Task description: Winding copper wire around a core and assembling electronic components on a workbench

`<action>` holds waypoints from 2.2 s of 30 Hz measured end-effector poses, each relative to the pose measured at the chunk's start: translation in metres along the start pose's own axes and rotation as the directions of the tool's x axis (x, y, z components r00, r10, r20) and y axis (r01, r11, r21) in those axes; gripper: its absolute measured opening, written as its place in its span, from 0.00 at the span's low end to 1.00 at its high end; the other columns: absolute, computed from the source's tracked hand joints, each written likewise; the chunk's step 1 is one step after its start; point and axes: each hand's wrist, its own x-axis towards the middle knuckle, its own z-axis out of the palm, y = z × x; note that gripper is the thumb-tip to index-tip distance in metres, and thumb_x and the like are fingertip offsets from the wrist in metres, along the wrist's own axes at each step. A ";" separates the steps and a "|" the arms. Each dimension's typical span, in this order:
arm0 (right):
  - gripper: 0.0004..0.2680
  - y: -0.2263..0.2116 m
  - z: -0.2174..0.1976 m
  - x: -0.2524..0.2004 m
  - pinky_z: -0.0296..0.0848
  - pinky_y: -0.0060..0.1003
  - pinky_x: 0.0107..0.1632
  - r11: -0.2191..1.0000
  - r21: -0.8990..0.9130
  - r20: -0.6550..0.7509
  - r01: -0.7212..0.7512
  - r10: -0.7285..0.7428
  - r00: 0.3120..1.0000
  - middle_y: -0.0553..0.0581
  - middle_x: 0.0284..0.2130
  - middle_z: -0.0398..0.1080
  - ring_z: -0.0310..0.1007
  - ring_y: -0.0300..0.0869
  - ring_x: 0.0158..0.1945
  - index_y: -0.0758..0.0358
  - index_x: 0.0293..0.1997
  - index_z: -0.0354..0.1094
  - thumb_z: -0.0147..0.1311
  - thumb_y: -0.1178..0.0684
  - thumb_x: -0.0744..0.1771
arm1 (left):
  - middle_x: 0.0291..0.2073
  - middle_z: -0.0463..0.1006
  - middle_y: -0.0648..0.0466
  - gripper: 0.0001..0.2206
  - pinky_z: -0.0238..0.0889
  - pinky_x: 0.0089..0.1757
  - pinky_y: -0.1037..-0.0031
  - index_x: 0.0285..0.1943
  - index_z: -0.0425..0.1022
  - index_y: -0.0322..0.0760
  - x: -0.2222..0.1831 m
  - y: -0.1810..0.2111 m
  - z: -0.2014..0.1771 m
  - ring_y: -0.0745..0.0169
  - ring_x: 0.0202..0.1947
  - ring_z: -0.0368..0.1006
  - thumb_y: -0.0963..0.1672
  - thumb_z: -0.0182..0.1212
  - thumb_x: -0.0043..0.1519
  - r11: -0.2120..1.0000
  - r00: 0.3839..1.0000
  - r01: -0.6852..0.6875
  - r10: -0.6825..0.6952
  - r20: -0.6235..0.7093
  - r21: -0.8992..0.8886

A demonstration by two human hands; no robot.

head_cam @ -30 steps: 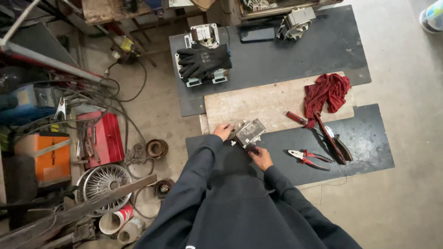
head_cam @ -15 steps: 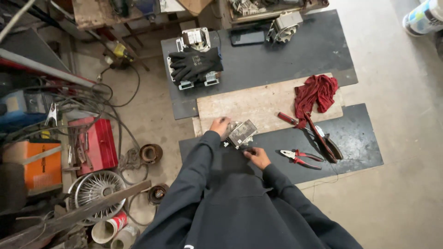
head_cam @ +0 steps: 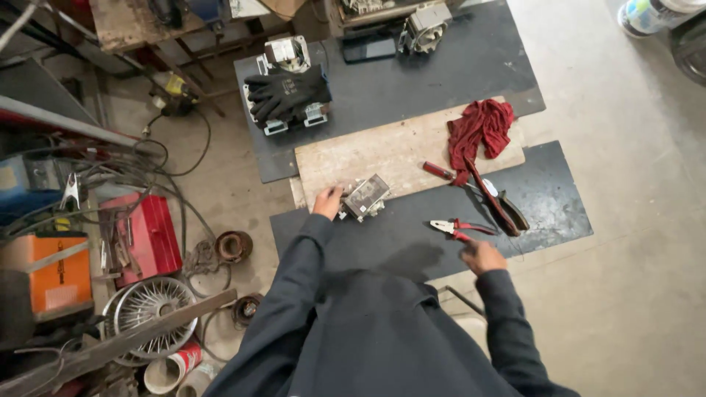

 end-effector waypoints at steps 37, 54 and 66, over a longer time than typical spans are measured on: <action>0.10 -0.193 0.146 0.109 0.71 0.37 0.33 0.665 0.737 0.014 0.123 -0.197 0.980 0.58 0.30 0.77 0.75 0.43 0.35 0.59 0.42 0.80 0.64 0.47 0.64 | 0.49 0.84 0.54 0.24 0.69 0.58 0.63 0.63 0.78 0.50 0.056 -0.032 0.008 0.54 0.59 0.74 0.58 0.59 0.63 0.998 0.998 0.066 -0.066 0.010 -0.004; 0.12 -0.027 0.028 0.020 0.77 0.48 0.56 0.997 0.025 0.118 0.070 -0.073 0.990 0.59 0.45 0.82 0.78 0.55 0.55 0.50 0.50 0.80 0.58 0.42 0.65 | 0.64 0.75 0.56 0.28 0.53 0.68 0.64 0.65 0.76 0.53 0.043 -0.019 -0.024 0.56 0.70 0.62 0.63 0.53 0.64 0.991 0.992 0.127 -0.127 -0.006 0.048; 0.17 -0.129 0.024 0.034 0.78 0.52 0.45 0.838 0.467 -0.222 0.282 -0.198 0.955 0.74 0.40 0.77 0.79 0.61 0.45 0.70 0.50 0.73 0.54 0.41 0.70 | 0.41 0.86 0.61 0.19 0.68 0.56 0.70 0.52 0.82 0.59 0.044 -0.079 -0.022 0.65 0.51 0.79 0.60 0.59 0.59 0.994 0.976 0.106 -0.108 -0.191 -0.022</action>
